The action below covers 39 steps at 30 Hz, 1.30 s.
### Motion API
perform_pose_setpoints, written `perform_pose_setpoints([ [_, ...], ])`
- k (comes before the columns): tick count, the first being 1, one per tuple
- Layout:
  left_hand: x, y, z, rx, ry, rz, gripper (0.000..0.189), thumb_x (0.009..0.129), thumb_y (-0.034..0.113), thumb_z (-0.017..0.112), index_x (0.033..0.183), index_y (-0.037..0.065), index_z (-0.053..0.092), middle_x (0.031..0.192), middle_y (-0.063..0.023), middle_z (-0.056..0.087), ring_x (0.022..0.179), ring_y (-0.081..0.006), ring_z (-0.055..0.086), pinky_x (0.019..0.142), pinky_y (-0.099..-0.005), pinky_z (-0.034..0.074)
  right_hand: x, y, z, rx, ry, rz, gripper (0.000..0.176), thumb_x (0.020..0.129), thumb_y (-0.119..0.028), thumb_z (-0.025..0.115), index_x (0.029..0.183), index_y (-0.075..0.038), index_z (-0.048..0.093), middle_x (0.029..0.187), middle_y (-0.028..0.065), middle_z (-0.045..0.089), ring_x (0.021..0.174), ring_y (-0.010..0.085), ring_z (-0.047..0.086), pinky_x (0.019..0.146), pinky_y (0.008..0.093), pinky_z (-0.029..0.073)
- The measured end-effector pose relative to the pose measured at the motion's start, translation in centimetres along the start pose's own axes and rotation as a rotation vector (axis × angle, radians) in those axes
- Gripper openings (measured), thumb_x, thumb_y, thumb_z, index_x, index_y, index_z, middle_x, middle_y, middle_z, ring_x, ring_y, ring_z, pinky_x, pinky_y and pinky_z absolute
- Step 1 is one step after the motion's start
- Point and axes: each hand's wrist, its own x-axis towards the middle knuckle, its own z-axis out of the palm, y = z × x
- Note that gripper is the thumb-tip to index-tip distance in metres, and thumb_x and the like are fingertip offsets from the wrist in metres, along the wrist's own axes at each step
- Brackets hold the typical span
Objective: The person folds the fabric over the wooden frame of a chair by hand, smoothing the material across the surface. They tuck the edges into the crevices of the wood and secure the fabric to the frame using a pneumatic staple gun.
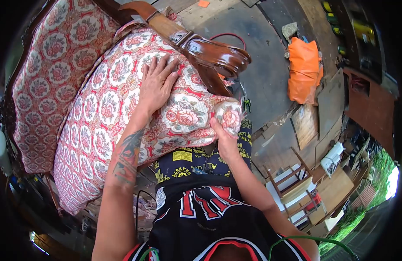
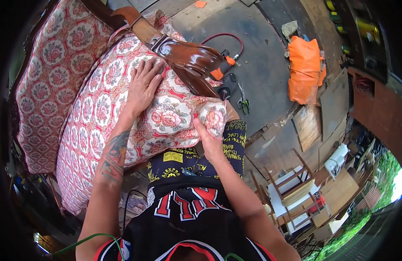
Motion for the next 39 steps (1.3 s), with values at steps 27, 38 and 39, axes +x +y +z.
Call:
perform_pose_setpoints([
  [27,-1.3,7.7,0.2,0.142,0.008,-0.065,0.062,0.105,0.06,0.053,0.152,0.021,0.063,0.166,-0.0089,0.048,0.162,-0.0415,0.025,0.132,-0.0618,0.01,4.7,-9.4,-1.0,-0.98,-0.024,-0.424,0.02,0.095,-0.01,0.079,0.109,0.004,0.072,0.109,0.0135,0.075,0.093,0.0212,0.068,0.084,0.0362,0.054],
  [38,-1.7,6.9,1.8,0.207,0.097,0.009,0.053,0.103,0.045,0.057,0.152,0.023,0.058,0.162,-0.0079,0.05,0.159,-0.0446,0.03,0.126,-0.0735,0.012,3.3,-3.4,5.4,-1.366,-0.282,-0.982,0.066,0.106,-0.027,0.063,0.15,0.018,0.044,0.155,0.0339,0.047,0.141,0.0477,0.05,0.12,0.0536,0.042],
  [39,-1.8,6.8,1.9,0.201,0.094,0.009,0.053,0.103,0.045,0.057,0.152,0.023,0.058,0.162,-0.0079,0.05,0.159,-0.0446,0.03,0.126,-0.0735,0.012,3.2,-3.0,5.4,-1.373,-0.257,-0.952,0.067,0.108,-0.031,0.06,0.15,0.019,0.044,0.156,0.0357,0.046,0.143,0.0489,0.049,0.121,0.0534,0.042],
])
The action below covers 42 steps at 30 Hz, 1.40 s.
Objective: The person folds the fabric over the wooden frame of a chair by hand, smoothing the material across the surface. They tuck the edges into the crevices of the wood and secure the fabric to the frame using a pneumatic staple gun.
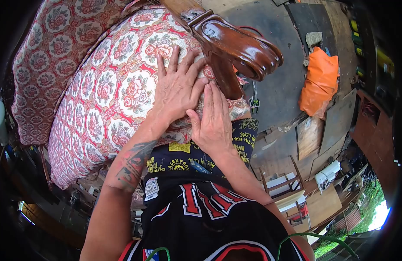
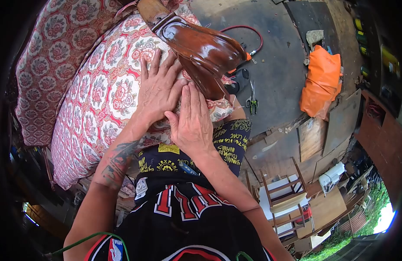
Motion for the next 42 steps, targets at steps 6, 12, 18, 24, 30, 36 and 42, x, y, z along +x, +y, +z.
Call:
perform_pose_setpoints([
  [6,0.6,-5.0,-4.5,-0.224,-0.359,0.431,0.058,0.109,0.046,0.047,0.157,0.014,0.05,0.166,-0.0139,0.046,0.162,-0.0356,0.028,0.132,-0.0646,0.006,-0.7,0.9,1.3,-0.041,0.045,-0.012,0.069,0.105,-0.03,0.067,0.149,0.018,0.045,0.156,0.0347,0.047,0.141,0.0483,0.051,0.119,0.0518,0.044],
  [12,0.7,-4.2,-3.4,-0.097,-0.281,0.486,0.062,0.106,0.048,0.047,0.158,0.014,0.052,0.163,-0.0118,0.05,0.155,-0.0367,0.036,0.132,-0.0604,0.012,-1.0,0.5,1.5,-0.013,0.078,0.016,0.067,0.105,-0.029,0.066,0.149,0.018,0.046,0.155,0.0352,0.048,0.139,0.0494,0.052,0.118,0.0527,0.045],
  [18,1.4,-3.3,-2.6,-0.023,-0.235,0.461,0.058,0.092,0.038,0.053,0.145,0.015,0.061,0.152,-0.0076,0.057,0.143,-0.0334,0.047,0.124,-0.0605,0.023,-1.2,0.9,3.1,0.038,0.08,0.093,0.068,0.101,-0.023,0.063,0.151,0.017,0.042,0.154,0.0361,0.047,0.141,0.0512,0.049,0.121,0.0548,0.041],
  [24,1.0,-3.1,-1.3,0.02,-0.182,0.453,0.059,0.09,0.036,0.053,0.144,0.015,0.061,0.152,-0.0076,0.057,0.143,-0.0332,0.048,0.124,-0.0625,0.023,-1.4,1.2,4.2,0.067,0.065,0.138,0.068,0.098,-0.02,0.063,0.151,0.015,0.042,0.154,0.0345,0.048,0.143,0.0494,0.049,0.121,0.0554,0.04],
  [30,0.7,-2.9,-1.3,0.021,-0.161,0.436,0.062,0.092,0.037,0.051,0.15,0.016,0.058,0.16,-0.0069,0.052,0.147,-0.0334,0.045,0.125,-0.0637,0.021,-2.0,1.6,3.5,0.092,0.066,0.121,0.064,0.102,-0.022,0.063,0.152,0.013,0.043,0.155,0.0337,0.048,0.142,0.0485,0.05,0.12,0.0551,0.042],
  [36,0.6,-2.3,-0.8,0.074,-0.19,0.41,0.054,0.105,0.039,0.048,0.152,0.014,0.057,0.162,-0.0073,0.05,0.153,-0.0315,0.039,0.128,-0.0643,0.018,-2.4,2.0,3.3,0.072,0.147,0.082,0.063,0.103,-0.025,0.071,0.149,0.012,0.05,0.152,0.032,0.054,0.134,0.0478,0.058,0.113,0.0512,0.05],
  [42,0.1,-1.4,-0.3,0.008,-0.133,0.361,0.054,0.108,0.039,0.05,0.152,0.008,0.057,0.163,-0.0088,0.049,0.162,-0.032,0.027,0.132,-0.062,0.012,-3.2,2.4,2.7,0.143,0.214,0.076,0.057,0.095,-0.016,0.081,0.141,0.009,0.06,0.145,0.0279,0.062,0.127,0.0442,0.065,0.106,0.0474,0.055],
])
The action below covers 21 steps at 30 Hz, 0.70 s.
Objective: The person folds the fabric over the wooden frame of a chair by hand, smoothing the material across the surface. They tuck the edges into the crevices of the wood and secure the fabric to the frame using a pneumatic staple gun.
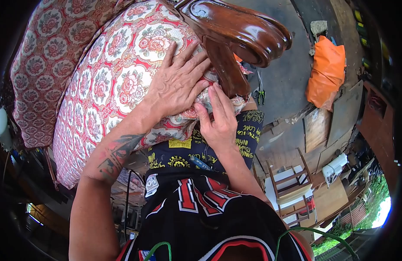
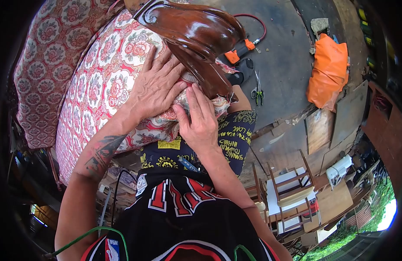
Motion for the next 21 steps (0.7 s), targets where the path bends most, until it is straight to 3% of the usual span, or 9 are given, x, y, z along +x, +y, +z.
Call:
perform_pose_setpoints([
  [3,0.3,0.2,-0.2,0.038,-0.028,-0.023,0.056,0.108,0.042,0.049,0.153,0.008,0.056,0.163,-0.0084,0.049,0.162,-0.0315,0.028,0.132,-0.0613,0.012,-1.8,1.4,-1.3,0.079,0.099,-0.027,0.049,0.09,-0.015,0.086,0.13,0.003,0.066,0.132,0.0201,0.069,0.116,0.0373,0.068,0.097,0.0445,0.056],
  [5,0.4,0.4,-0.5,0.02,-0.037,-0.047,0.057,0.109,0.045,0.048,0.152,0.007,0.057,0.163,-0.0082,0.049,0.161,-0.0312,0.028,0.133,-0.061,0.011,-2.7,1.7,-2.3,-0.014,0.142,0.044,0.049,0.088,-0.02,0.088,0.128,0.001,0.067,0.123,0.0165,0.069,0.11,0.0345,0.067,0.097,0.0455,0.053],
  [9,0.5,0.6,-0.6,0.021,-0.056,-0.075,0.059,0.109,0.05,0.046,0.15,0.01,0.06,0.163,-0.0073,0.05,0.16,-0.0327,0.031,0.133,-0.0611,0.011,-2.2,2.2,-3.3,-0.12,0.112,0.027,0.049,0.088,-0.025,0.089,0.125,-0.001,0.067,0.12,0.0137,0.069,0.108,0.0345,0.066,0.101,0.0474,0.049],
  [11,0.5,0.7,-0.6,0.03,-0.062,-0.076,0.059,0.109,0.051,0.046,0.15,0.011,0.06,0.163,-0.0071,0.05,0.159,-0.0334,0.032,0.133,-0.0612,0.011,-2.9,3.3,-2.8,-0.102,0.051,0.109,0.041,0.09,-0.027,0.087,0.118,-0.003,0.068,0.114,0.0123,0.07,0.105,0.0352,0.066,0.104,0.0486,0.047],
  [13,0.4,0.9,-0.6,0.029,-0.059,-0.094,0.06,0.109,0.053,0.046,0.15,0.011,0.06,0.163,-0.0073,0.05,0.159,-0.0336,0.032,0.132,-0.0616,0.012,-3.0,4.0,-3.0,-0.097,0.012,0.04,0.031,0.091,-0.019,0.084,0.112,-0.003,0.068,0.105,0.0134,0.071,0.1,0.0363,0.067,0.097,0.0484,0.05],
  [16,0.4,1.0,-0.6,0.045,-0.076,-0.1,0.062,0.108,0.054,0.046,0.151,0.011,0.059,0.163,-0.0078,0.05,0.16,-0.0341,0.031,0.132,-0.0627,0.012,-3.4,4.9,-3.2,0.223,-0.025,0.154,0.017,0.094,-0.007,0.078,0.105,0.001,0.068,0.098,0.0161,0.071,0.089,0.0375,0.067,0.08,0.0464,0.054],
  [18,0.4,1.1,-0.4,0.055,-0.085,-0.1,0.063,0.108,0.054,0.046,0.152,0.011,0.058,0.163,-0.0082,0.05,0.16,-0.0343,0.031,0.132,-0.063,0.012,-3.0,5.6,-4.7,0.264,-0.079,0.156,0.014,0.094,-0.006,0.077,0.102,0.002,0.069,0.095,0.0155,0.071,0.087,0.037,0.068,0.08,0.046,0.054],
  [20,0.4,1.6,-0.3,0.035,-0.043,-0.098,0.065,0.107,0.054,0.049,0.145,0.002,0.059,0.155,-0.0154,0.053,0.155,-0.0384,0.035,0.132,-0.0626,0.009,-2.5,6.0,-5.9,0.295,-0.114,0.116,0.009,0.093,-0.006,0.077,0.095,0.001,0.072,0.089,0.0146,0.072,0.084,0.036,0.068,0.079,0.0454,0.054],
  [21,0.5,1.8,-0.2,0.039,-0.045,-0.096,0.065,0.107,0.054,0.049,0.145,0.002,0.059,0.155,-0.0154,0.053,0.155,-0.0384,0.035,0.132,-0.0626,0.009,-2.5,6.7,-5.9,0.299,-0.111,0.118,0.009,0.093,-0.006,0.077,0.095,0.001,0.072,0.089,0.0146,0.072,0.084,0.036,0.068,0.079,0.0454,0.054],
])
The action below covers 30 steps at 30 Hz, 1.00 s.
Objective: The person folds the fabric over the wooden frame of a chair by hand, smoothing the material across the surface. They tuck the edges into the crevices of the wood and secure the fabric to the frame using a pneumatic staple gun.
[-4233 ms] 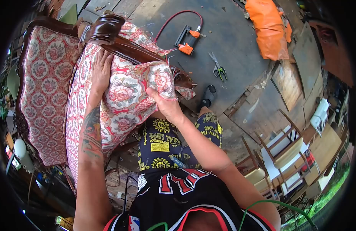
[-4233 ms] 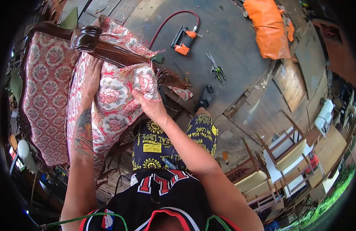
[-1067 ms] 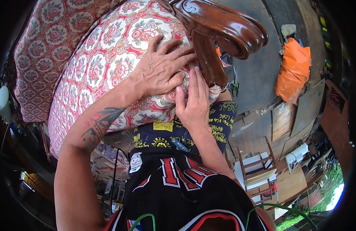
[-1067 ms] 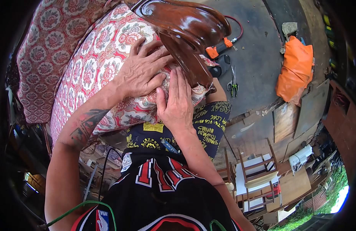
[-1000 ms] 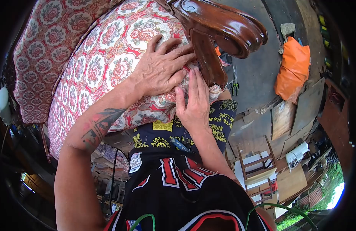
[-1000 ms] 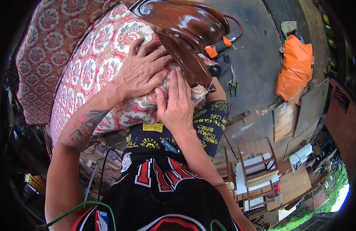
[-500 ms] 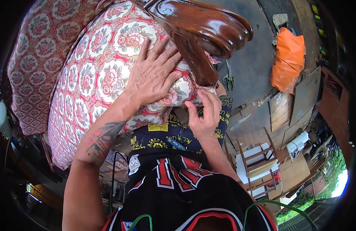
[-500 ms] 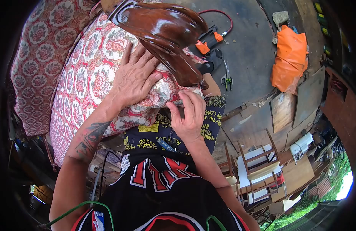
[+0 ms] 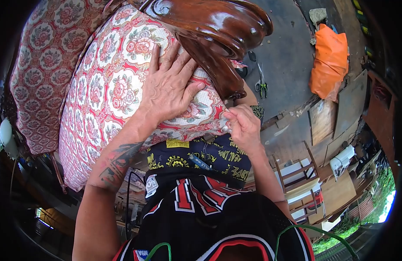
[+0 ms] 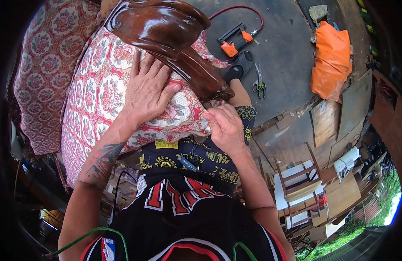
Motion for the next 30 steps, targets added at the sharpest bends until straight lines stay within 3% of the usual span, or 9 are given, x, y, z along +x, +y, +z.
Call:
perform_pose_setpoints([
  [2,0.2,0.8,0.3,0.031,0.008,-0.04,0.071,0.106,0.057,0.05,0.145,-0.002,0.056,0.153,-0.018,0.053,0.154,-0.0407,0.035,0.132,-0.0635,0.009,-0.1,1.9,-0.1,-0.083,-0.073,-0.046,0.007,0.092,-0.005,0.075,0.097,0.001,0.073,0.09,0.0147,0.073,0.085,0.0354,0.068,0.08,0.0446,0.055],
  [3,0.2,1.3,0.5,0.038,-0.042,-0.088,0.079,0.104,0.061,0.05,0.155,0.001,0.05,0.165,-0.0168,0.044,0.161,-0.0414,0.026,0.131,-0.0653,0.01,-0.4,3.3,0.6,-0.062,-0.073,-0.009,0.006,0.092,-0.003,0.073,0.096,0.001,0.074,0.091,0.0149,0.074,0.086,0.0355,0.068,0.08,0.0441,0.055],
  [7,0.5,2.3,1.1,0.02,0.018,-0.153,0.085,0.102,0.063,0.052,0.155,-0.003,0.048,0.166,-0.0203,0.042,0.162,-0.0424,0.023,0.131,-0.0652,0.01,-0.1,3.7,1.8,-0.022,-0.084,0.08,0.003,0.095,-0.001,0.071,0.095,0.002,0.073,0.091,0.0157,0.073,0.087,0.0364,0.069,0.08,0.0425,0.055],
  [10,0.5,2.4,1.2,0.035,0.021,-0.15,0.085,0.102,0.063,0.052,0.155,-0.003,0.048,0.165,-0.0197,0.043,0.162,-0.0418,0.022,0.131,-0.0646,0.01,-0.6,1.6,1.9,-0.032,-0.055,0.102,0.008,0.097,-0.006,0.073,0.1,0.002,0.073,0.092,0.0147,0.074,0.09,0.0329,0.071,0.083,0.0407,0.055],
  [14,0.4,2.5,1.3,0.05,0.039,-0.155,0.084,0.103,0.063,0.05,0.156,-0.003,0.048,0.163,-0.0187,0.043,0.163,-0.0413,0.021,0.131,-0.0642,0.01,0.7,-1.6,2.2,0.037,0.071,0.202,0.032,0.094,-0.021,0.084,0.11,0.004,0.073,0.098,0.0167,0.077,0.095,0.033,0.074,0.087,0.0396,0.057],
  [18,0.7,2.4,1.5,0.079,0.041,-0.164,0.082,0.105,0.062,0.047,0.155,-0.002,0.049,0.163,-0.0177,0.043,0.163,-0.0406,0.02,0.131,-0.064,0.011,1.8,-2.2,2.8,0.105,0.051,0.485,0.037,0.096,-0.029,0.084,0.105,0.005,0.074,0.093,0.0172,0.077,0.081,0.0263,0.074,0.077,0.0364,0.057],
  [22,0.6,2.6,1.7,0.059,0.08,-0.173,0.08,0.106,0.061,0.044,0.155,-0.002,0.049,0.163,-0.0175,0.043,0.163,-0.0401,0.02,0.131,-0.0636,0.012,1.8,-1.3,1.9,0.317,-0.057,0.694,0.023,0.101,-0.019,0.077,0.097,0.003,0.076,0.089,0.0157,0.077,0.078,0.0238,0.074,0.072,0.0352,0.056],
  [24,0.5,2.6,1.5,0.047,0.061,-0.179,0.08,0.107,0.06,0.045,0.156,-0.002,0.049,0.163,-0.0178,0.043,0.163,-0.04,0.021,0.131,-0.0644,0.012,2.3,-0.4,1.7,0.008,-0.048,0.249,0.019,0.1,-0.017,0.076,0.093,0.001,0.075,0.083,0.0145,0.074,0.073,0.0287,0.073,0.067,0.0373,0.055],
  [30,-0.6,-0.4,-0.3,-0.324,0.092,-0.157,0.076,0.108,0.057,0.045,0.162,0.003,0.043,0.17,-0.0188,0.039,0.163,-0.04,0.023,0.132,-0.0622,0.01,2.9,0.7,2.1,-0.177,-0.068,0.023,0.02,0.098,-0.015,0.076,0.083,-0.003,0.07,0.073,0.0139,0.068,0.066,0.035,0.067,0.06,0.0442,0.051],
])
